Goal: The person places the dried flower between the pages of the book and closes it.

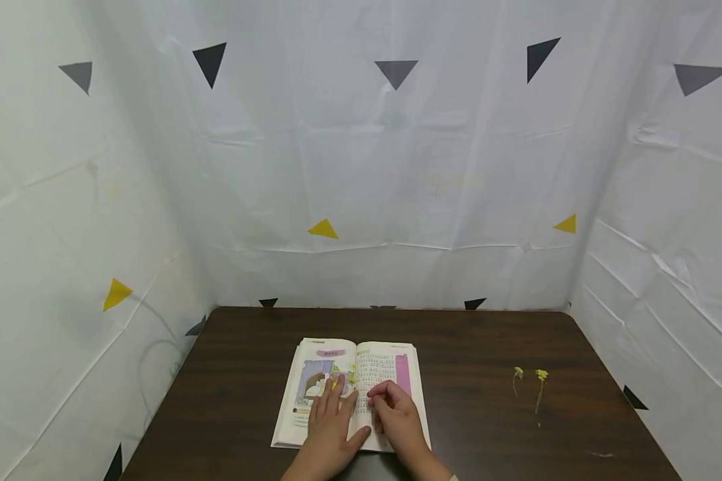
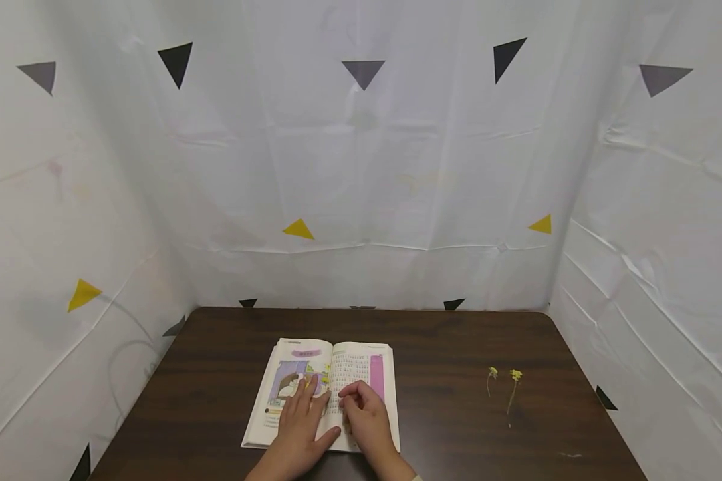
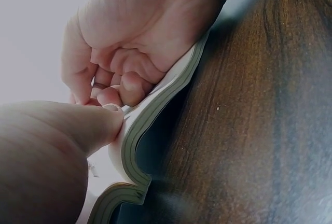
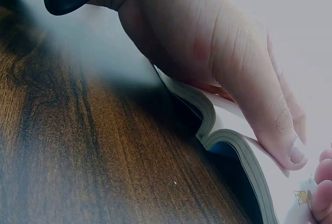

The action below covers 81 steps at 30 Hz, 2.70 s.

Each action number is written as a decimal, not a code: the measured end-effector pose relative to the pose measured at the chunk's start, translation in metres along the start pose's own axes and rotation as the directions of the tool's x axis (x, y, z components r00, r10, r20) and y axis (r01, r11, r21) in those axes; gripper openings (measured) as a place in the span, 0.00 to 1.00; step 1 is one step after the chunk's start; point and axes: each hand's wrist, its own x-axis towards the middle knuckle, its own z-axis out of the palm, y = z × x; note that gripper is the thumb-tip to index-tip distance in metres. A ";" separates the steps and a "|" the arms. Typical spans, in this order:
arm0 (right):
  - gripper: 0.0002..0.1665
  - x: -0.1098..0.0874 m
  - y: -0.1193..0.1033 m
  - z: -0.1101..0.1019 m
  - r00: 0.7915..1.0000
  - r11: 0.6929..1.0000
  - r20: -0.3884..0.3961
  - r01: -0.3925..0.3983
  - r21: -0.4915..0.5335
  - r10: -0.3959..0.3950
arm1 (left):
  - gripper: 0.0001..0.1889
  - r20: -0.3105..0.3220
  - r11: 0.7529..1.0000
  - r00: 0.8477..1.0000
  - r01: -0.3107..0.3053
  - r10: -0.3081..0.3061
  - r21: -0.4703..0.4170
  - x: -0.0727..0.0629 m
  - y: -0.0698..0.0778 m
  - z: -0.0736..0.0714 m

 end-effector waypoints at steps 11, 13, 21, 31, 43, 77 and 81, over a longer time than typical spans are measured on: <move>0.07 -0.001 -0.002 -0.001 1.000 1.000 0.017 -0.010 0.029 0.010 | 0.34 -0.072 0.999 0.997 -0.001 -0.001 -0.035 0.000 0.003 0.000; 0.07 -0.001 -0.003 -0.001 1.000 0.999 0.020 -0.016 0.039 0.015 | 0.35 -0.073 0.999 0.997 0.001 -0.004 -0.033 0.000 0.003 0.000; 0.06 -0.002 -0.002 -0.002 0.999 0.999 0.040 -0.005 0.037 0.003 | 0.39 -0.064 0.999 0.998 0.020 -0.023 -0.045 -0.002 0.004 0.000; 0.06 -0.003 -0.003 -0.002 0.999 0.999 0.040 -0.016 0.039 0.015 | 0.39 -0.075 0.999 0.997 0.002 -0.005 -0.052 -0.002 0.003 0.000; 0.07 -0.011 0.002 -0.015 1.000 0.999 0.001 -0.006 0.046 0.006 | 0.38 -0.111 0.997 0.993 -0.051 0.044 -0.058 -0.003 -0.002 0.011; 0.29 -0.023 -0.008 -0.130 0.925 0.945 0.329 -0.078 -0.318 0.187 | 0.42 -0.077 0.994 0.997 -0.032 0.024 -0.102 0.000 -0.004 0.005; 0.31 -0.025 -0.010 -0.130 0.927 0.944 0.332 -0.062 -0.325 0.176 | 0.39 -0.056 0.996 0.998 -0.021 0.016 -0.082 0.002 -0.001 0.002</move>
